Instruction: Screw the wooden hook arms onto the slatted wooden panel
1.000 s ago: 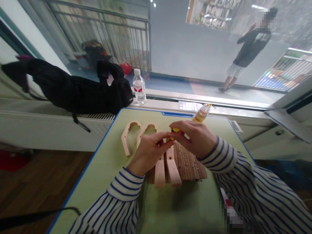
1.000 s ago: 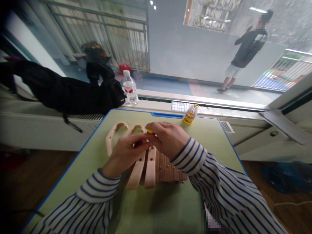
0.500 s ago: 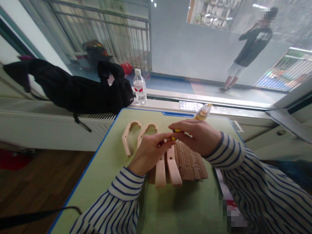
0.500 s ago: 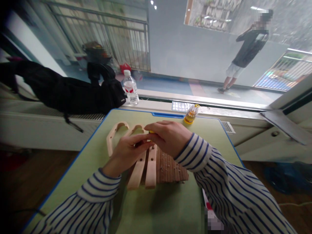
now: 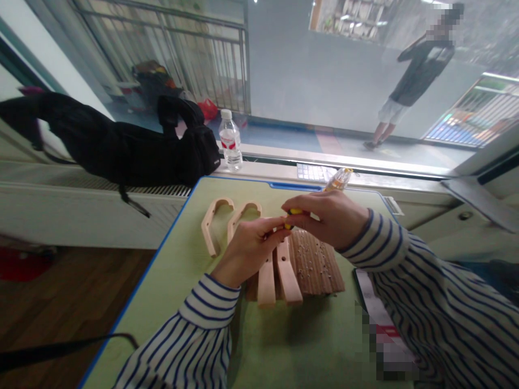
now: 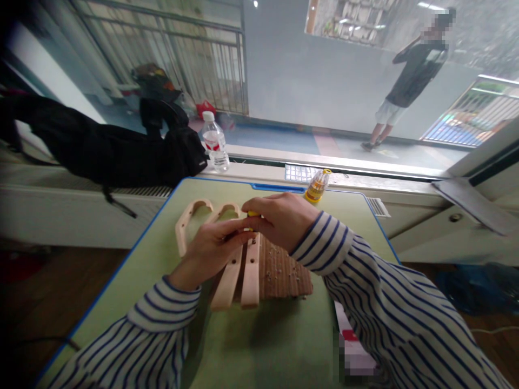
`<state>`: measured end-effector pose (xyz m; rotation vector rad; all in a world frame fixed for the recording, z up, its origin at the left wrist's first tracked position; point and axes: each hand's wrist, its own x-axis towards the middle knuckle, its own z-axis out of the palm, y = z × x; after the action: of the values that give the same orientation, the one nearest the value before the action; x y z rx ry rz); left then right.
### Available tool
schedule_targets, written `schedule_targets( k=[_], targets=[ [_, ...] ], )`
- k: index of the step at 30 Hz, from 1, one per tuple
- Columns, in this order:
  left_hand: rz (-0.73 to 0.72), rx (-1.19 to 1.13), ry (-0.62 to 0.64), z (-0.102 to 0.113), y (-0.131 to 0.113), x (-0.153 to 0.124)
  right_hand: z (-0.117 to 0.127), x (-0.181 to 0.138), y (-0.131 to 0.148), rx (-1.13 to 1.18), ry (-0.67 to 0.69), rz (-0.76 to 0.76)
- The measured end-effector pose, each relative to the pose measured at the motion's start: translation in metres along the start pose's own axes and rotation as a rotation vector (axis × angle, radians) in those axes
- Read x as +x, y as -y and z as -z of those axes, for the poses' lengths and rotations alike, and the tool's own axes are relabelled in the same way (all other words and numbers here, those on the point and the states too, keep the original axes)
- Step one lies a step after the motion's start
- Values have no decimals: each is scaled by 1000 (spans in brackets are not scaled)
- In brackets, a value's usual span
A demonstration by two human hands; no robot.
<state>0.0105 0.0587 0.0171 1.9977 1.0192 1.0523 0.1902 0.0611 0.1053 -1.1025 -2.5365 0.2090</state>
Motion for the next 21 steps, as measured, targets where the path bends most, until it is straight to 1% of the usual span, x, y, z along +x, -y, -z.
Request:
schedule_targets(
  k=[8, 14, 18, 21],
  targets=[
    [-11, 29, 13, 0, -1, 1, -1, -2, -1, -34, 1, -31],
    [8, 66, -77, -3, 1, 0, 1, -2, 0, -60, 20, -38],
    [1, 50, -74, -4, 1, 0, 6, 0, 2, -79, 76, -65],
    [12, 38, -57, -3, 1, 0, 10, 0, 3, -66, 123, -29]
  ],
)
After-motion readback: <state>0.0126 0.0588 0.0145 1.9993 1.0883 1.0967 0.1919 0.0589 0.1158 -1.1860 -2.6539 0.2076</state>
